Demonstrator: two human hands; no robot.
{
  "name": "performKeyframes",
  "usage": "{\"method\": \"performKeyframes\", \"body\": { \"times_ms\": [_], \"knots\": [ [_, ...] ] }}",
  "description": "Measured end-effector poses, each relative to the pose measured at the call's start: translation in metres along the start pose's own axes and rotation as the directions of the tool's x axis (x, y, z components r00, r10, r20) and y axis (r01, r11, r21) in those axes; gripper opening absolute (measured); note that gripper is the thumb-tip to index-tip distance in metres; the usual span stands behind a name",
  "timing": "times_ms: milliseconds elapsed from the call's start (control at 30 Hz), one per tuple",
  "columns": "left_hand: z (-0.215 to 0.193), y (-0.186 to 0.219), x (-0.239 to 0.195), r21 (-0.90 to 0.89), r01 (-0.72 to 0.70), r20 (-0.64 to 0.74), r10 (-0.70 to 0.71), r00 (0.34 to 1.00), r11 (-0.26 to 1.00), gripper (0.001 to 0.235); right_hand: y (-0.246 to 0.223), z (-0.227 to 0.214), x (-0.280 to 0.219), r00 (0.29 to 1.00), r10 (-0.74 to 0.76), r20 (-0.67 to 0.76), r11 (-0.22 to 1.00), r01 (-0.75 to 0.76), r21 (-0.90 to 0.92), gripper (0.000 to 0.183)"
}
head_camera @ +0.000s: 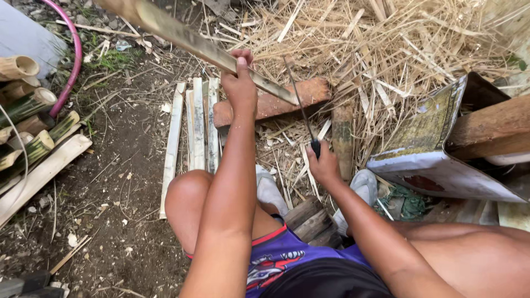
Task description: The person sits on the ground and uses a knife to sharpen the ends of several bamboo sticks. They hold each stick against a brick and scrape the knife along the surface to create a point, then place the finished sticks on the ground.
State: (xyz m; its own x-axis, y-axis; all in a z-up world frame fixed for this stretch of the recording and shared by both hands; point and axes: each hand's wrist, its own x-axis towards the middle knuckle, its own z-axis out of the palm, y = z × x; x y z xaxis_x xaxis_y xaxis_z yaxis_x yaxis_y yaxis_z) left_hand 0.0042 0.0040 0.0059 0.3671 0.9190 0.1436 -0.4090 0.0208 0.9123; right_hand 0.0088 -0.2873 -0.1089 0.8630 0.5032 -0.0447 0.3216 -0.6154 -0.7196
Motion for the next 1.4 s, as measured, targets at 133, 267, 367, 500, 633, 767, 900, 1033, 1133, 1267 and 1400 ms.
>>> {"method": "performKeyframes", "body": {
  "times_ms": [133,267,367,500,633,767,900,1033,1133,1267,1400],
  "knots": [
    [0.013,0.033,-0.006,0.062,0.109,0.024,-0.111,0.994,0.992,0.025,-0.006,0.005,-0.004,0.998,0.061,0.025,0.998,-0.061,0.004,0.051],
    [0.024,0.095,-0.011,0.065,-0.054,0.039,0.051,0.998,0.996,0.028,-0.011,-0.002,0.003,0.945,-0.297,-0.137,0.943,0.313,0.116,0.047],
    [0.02,0.146,-0.02,-0.139,-0.531,0.036,0.541,0.841,0.836,0.03,-0.004,0.0,-0.001,0.993,-0.108,-0.055,0.994,0.11,0.027,0.04],
    [0.015,0.178,-0.047,-0.182,-0.452,0.02,0.463,0.886,0.873,0.033,-0.017,0.0,-0.003,0.999,-0.04,0.025,0.999,0.04,0.0,0.045],
    [0.024,0.178,-0.044,-0.24,-0.472,0.115,0.508,0.854,0.848,0.036,-0.092,-0.03,-0.002,0.969,0.054,0.24,0.992,-0.079,0.097,0.045],
    [0.027,0.173,-0.056,-0.261,-0.479,0.167,0.528,0.833,0.838,0.038,-0.138,-0.048,-0.02,0.887,-0.461,-0.036,0.869,0.459,0.186,0.044],
    [0.029,0.173,-0.067,-0.23,-0.48,0.144,0.518,0.843,0.846,0.036,-0.125,-0.022,0.0,0.943,-0.328,0.045,0.94,0.322,0.108,0.036],
    [0.028,0.174,-0.055,-0.208,-0.506,0.146,0.538,0.83,0.837,0.034,-0.113,-0.012,0.031,0.984,-0.106,0.142,0.994,0.104,0.024,0.034],
    [0.028,0.163,-0.057,-0.183,-0.488,0.147,0.514,0.845,0.854,0.035,-0.109,-0.018,0.007,0.951,-0.282,0.127,0.943,0.251,0.219,0.037],
    [0.05,0.137,-0.055,-0.19,-0.451,0.095,0.474,0.876,0.872,0.029,-0.076,0.018,0.024,0.913,-0.408,-0.03,0.891,0.405,0.207,0.036],
    [0.043,0.134,-0.053,-0.204,-0.455,0.11,0.483,0.869,0.867,0.028,-0.035,0.044,0.075,0.988,-0.049,0.146,0.995,0.061,-0.08,0.033]
  ]
}}
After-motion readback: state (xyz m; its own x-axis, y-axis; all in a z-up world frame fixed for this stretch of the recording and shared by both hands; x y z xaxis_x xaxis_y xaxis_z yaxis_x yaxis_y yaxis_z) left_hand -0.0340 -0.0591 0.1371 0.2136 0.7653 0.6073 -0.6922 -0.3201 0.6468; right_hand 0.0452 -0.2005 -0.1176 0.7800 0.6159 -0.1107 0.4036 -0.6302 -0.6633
